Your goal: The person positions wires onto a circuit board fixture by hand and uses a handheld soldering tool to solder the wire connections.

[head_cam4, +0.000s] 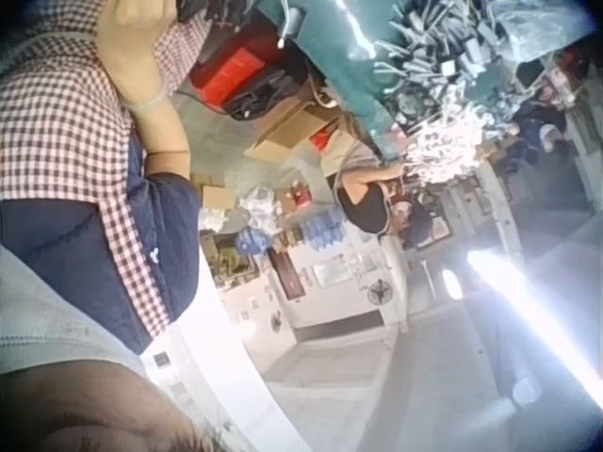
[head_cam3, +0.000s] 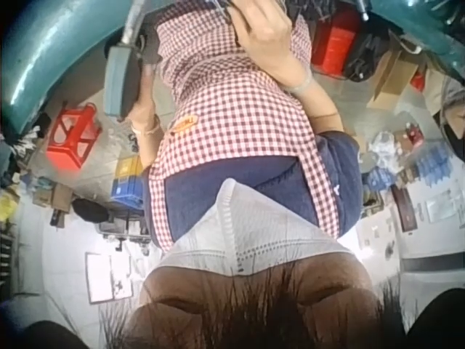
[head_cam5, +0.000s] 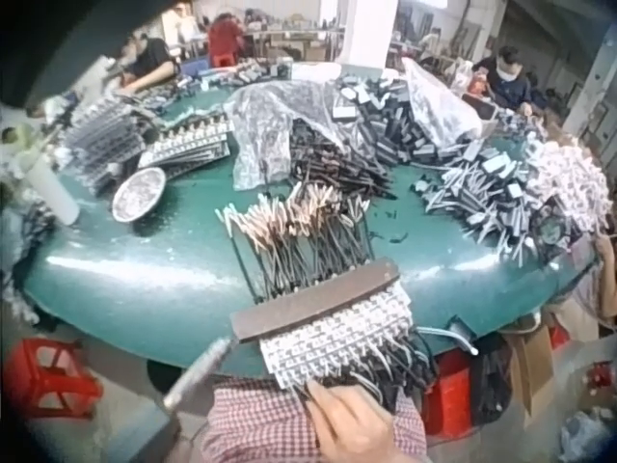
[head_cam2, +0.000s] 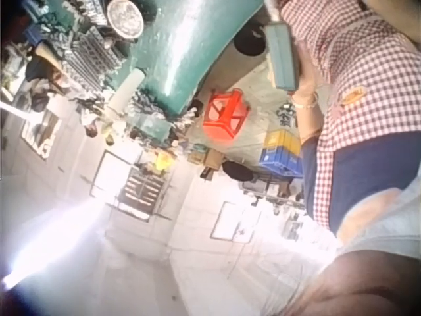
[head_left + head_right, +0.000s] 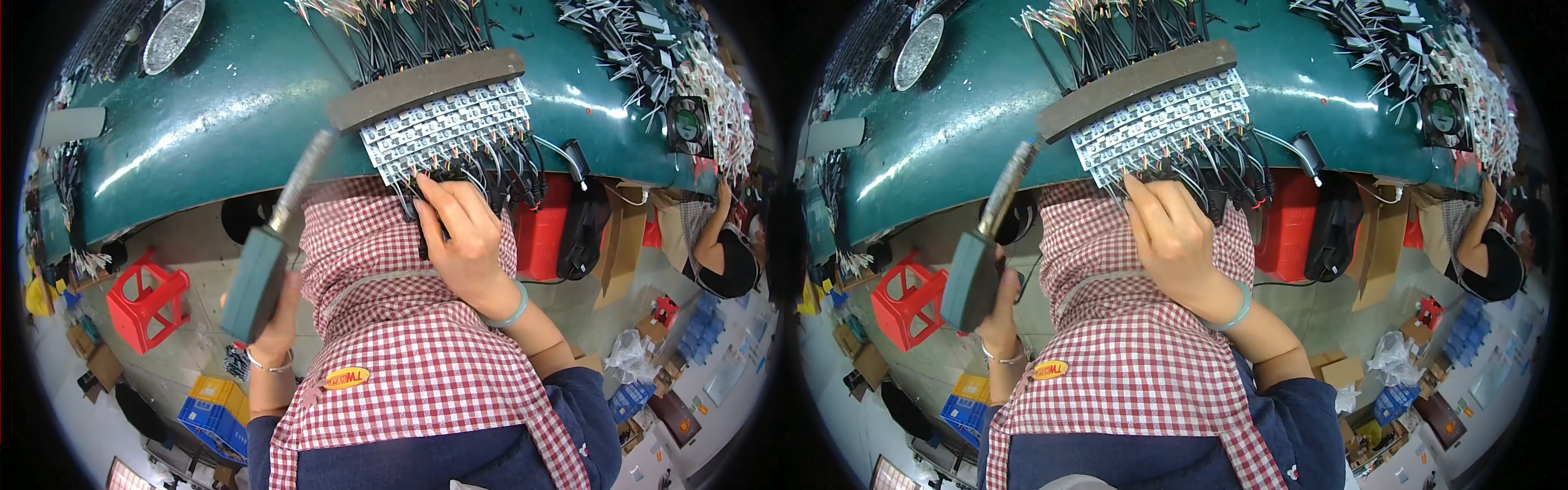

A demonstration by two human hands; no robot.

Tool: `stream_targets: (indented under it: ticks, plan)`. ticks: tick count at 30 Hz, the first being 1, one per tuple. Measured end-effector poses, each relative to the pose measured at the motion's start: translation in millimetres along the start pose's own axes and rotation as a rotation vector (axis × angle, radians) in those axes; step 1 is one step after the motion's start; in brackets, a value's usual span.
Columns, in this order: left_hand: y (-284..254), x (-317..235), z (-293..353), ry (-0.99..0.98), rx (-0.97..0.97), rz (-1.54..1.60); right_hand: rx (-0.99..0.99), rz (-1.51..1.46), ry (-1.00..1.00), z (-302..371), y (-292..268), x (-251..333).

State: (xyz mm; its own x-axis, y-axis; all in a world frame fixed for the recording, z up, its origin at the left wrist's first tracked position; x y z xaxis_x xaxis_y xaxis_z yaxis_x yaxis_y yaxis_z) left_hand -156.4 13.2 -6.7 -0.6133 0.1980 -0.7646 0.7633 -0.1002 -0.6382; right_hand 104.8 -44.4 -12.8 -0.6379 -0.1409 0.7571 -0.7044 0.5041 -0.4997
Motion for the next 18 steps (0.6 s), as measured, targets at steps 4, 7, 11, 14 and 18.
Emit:
stream_targets:
  ticks: [4,7,11,14,18]
  plan:
    - [-8,-10,-33,0.143,-0.235,-0.075,0.009,-0.005,-0.023,17,-19,-1]
    - [-27,-32,-53,0.335,-0.604,-0.275,-0.079,0.212,-0.032,12,-37,1]
    - [-38,-23,-102,0.355,-0.734,-0.192,-0.087,0.437,0.120,20,-47,-23]
    - [-44,-17,-114,0.117,-0.561,-0.041,-0.075,0.368,0.152,30,-57,-34]
    - [-26,-31,-86,0.124,-0.540,0.174,-0.231,0.325,0.038,31,-82,-42]
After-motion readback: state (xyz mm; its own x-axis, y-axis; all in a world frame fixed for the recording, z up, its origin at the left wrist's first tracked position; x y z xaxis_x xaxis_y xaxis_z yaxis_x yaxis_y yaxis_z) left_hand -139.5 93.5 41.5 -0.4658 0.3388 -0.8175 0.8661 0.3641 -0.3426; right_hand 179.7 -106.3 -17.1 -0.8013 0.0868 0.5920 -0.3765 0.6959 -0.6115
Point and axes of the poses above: each hand's wrist, its own z-axis away from the middle knuckle, its own y-axis out of the palm, x = y × z, the point moved 4 cm from there along -z, towards the middle knuckle, and after that the axes turned 11 degrees about -z, right-handed, at the moved point
